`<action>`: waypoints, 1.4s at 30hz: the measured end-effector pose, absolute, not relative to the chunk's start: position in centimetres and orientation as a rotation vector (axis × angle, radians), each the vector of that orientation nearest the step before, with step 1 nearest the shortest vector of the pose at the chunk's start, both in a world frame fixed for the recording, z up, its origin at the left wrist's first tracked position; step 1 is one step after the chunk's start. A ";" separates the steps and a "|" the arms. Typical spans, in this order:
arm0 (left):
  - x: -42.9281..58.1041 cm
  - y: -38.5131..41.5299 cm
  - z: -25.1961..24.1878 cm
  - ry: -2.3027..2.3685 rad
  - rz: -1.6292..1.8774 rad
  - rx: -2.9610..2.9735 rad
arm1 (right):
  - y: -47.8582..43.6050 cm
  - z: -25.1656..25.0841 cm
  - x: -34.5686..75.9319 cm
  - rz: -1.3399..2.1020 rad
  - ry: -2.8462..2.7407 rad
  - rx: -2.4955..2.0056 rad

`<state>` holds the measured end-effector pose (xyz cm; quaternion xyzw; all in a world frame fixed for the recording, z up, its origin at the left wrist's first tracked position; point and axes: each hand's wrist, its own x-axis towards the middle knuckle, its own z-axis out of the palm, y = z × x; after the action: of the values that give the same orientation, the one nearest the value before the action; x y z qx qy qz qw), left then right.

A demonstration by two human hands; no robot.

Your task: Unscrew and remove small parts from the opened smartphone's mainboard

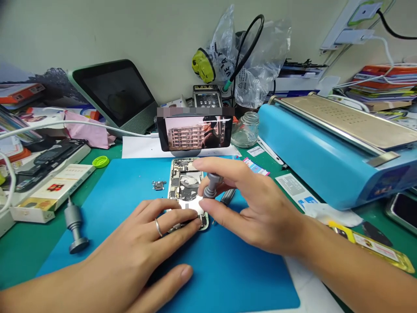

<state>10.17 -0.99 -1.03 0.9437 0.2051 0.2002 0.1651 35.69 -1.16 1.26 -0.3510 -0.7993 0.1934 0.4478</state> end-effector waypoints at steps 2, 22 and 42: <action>10.1 -1.1 -1.3 0.577 0.568 2.675 | -1.1 1.3 35.6 0.439 -1.947 -0.863; 10.8 -0.7 -2.3 0.533 0.742 2.868 | -2.6 0.9 34.6 0.423 -1.567 -0.893; 11.8 -0.6 -4.0 0.596 1.083 2.904 | -2.9 0.5 35.2 0.250 -1.727 -0.969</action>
<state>11.77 -0.59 -3.98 0.9201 0.1888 0.3430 -0.0073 35.17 -2.94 0.51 -0.4081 -0.7272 0.1051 0.5419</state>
